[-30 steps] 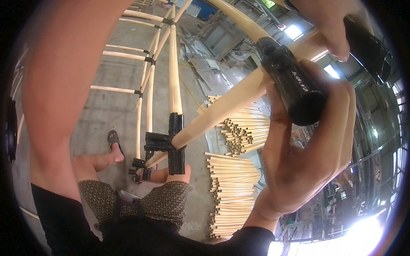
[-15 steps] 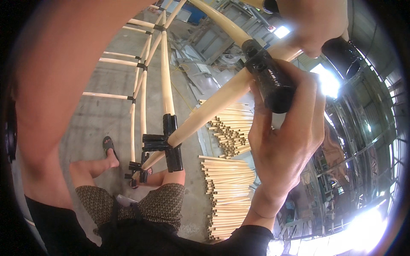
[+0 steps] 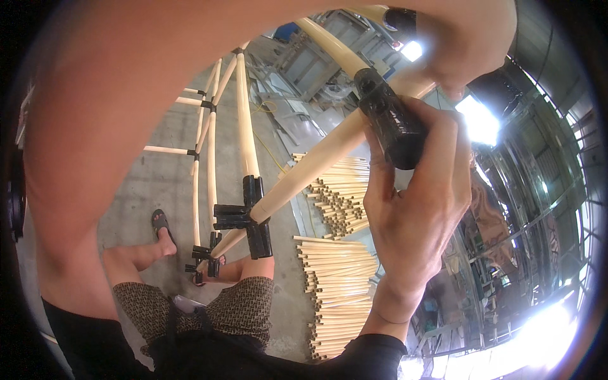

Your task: The person fits black plastic connectors onto beige pipes to build a frame and then uses a power drill to fasten screws into the joints.

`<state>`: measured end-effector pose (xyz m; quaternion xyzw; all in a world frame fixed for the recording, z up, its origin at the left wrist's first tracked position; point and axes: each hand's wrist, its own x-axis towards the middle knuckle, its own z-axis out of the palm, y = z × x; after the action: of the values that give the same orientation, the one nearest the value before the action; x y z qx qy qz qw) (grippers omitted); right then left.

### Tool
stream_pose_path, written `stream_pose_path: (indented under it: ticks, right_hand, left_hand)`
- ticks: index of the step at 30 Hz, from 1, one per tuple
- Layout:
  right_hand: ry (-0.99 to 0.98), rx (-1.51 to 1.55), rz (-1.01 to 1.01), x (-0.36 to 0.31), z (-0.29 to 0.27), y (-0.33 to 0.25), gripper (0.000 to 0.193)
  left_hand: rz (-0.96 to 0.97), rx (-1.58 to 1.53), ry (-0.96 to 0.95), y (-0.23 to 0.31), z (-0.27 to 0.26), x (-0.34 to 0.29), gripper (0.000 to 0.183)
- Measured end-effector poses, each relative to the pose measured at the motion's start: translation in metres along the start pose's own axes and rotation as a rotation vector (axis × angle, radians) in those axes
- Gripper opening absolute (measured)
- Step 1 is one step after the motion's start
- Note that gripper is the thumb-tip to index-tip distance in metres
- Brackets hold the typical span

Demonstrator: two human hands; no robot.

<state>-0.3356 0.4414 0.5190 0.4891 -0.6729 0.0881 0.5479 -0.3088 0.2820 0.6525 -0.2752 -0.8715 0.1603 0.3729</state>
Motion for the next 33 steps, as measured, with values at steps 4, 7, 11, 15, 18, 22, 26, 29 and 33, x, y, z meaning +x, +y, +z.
stream_pose_path:
  ticks: [4, 7, 11, 15, 18, 22, 26, 29, 33]
  right_hand:
    - [-0.013, 0.043, 0.015, -0.002, 0.003, -0.002, 0.029]
    - [-0.049, 0.036, 0.043, 0.001, -0.002, -0.007, 0.027]
    - [-0.039, 0.060, 0.044, 0.003, -0.001, -0.007, 0.028]
    - [-0.030, 0.091, 0.018, -0.001, 0.001, 0.000, 0.029]
    - [-0.048, 0.111, 0.050, -0.007, 0.004, 0.002, 0.030]
    - [-0.046, 0.074, 0.060, -0.015, 0.005, 0.006, 0.032]
    - [0.027, 0.113, 0.023, -0.011, 0.005, 0.008, 0.035]
    - [-0.002, 0.154, 0.070, -0.020, 0.008, 0.019, 0.034]
    - [0.013, 0.196, 0.075, -0.018, 0.009, 0.019, 0.034]
  left_hand:
    - [-0.015, -0.020, -0.018, -0.001, 0.003, -0.007, 0.027]
    - [-0.023, -0.009, -0.034, 0.005, 0.003, -0.014, 0.027]
    - [-0.033, 0.014, -0.047, 0.005, -0.004, -0.026, 0.027]
    - [-0.035, 0.027, -0.064, 0.009, -0.010, -0.024, 0.027]
    - [-0.029, 0.007, -0.069, 0.009, -0.007, -0.025, 0.027]
    - [-0.012, -0.025, -0.058, 0.006, -0.002, -0.022, 0.027]
    - [-0.027, 0.008, -0.095, 0.007, -0.022, -0.026, 0.027]
    - [-0.016, -0.024, -0.110, 0.006, -0.016, -0.025, 0.027]
    - [-0.006, -0.080, -0.147, 0.003, -0.018, -0.022, 0.027]
